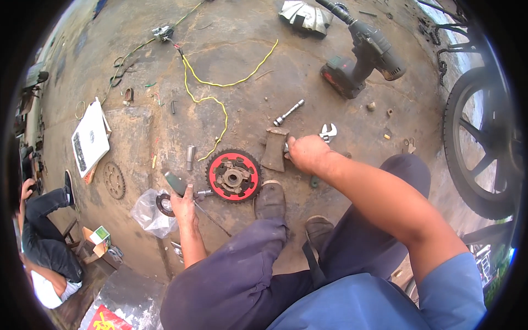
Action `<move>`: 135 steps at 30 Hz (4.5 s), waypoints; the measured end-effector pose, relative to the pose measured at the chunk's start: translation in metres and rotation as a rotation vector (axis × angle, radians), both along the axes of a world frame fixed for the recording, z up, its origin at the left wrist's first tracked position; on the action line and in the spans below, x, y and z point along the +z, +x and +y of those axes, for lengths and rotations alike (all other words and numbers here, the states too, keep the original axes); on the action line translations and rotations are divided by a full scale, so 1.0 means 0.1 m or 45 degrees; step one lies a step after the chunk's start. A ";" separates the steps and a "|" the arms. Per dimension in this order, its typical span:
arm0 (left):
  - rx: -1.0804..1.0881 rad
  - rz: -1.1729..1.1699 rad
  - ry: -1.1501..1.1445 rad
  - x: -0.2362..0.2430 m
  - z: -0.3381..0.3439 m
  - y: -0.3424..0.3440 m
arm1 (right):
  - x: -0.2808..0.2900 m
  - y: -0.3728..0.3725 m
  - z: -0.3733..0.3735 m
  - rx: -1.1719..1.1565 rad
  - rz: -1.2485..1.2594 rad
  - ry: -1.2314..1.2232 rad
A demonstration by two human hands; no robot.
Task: The person works on a motorcycle sprocket assembly by tightening fasteners with an electric impact wrench, tapping a screwdriver against the assembly with a hatchet, and inserting a metal component into the center hub by hand.
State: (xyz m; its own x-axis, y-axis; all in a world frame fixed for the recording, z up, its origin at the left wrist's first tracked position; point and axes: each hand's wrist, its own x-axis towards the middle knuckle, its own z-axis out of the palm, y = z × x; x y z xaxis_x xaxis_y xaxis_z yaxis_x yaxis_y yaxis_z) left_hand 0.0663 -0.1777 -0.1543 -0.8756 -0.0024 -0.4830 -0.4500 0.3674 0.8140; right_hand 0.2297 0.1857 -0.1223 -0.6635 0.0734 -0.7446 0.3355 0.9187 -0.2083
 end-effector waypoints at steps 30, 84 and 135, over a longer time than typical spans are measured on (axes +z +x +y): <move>0.285 0.349 0.854 1.66 0.01 0.15 | 1.04 -0.56 0.25 -0.441 0.465 -0.467; -0.246 -0.111 -0.095 -0.10 0.23 0.67 | 0.73 -0.60 -0.37 0.101 0.560 -0.605; -0.243 -0.147 -0.081 -0.17 0.22 0.67 | 0.65 -0.38 -0.46 0.661 0.680 -0.199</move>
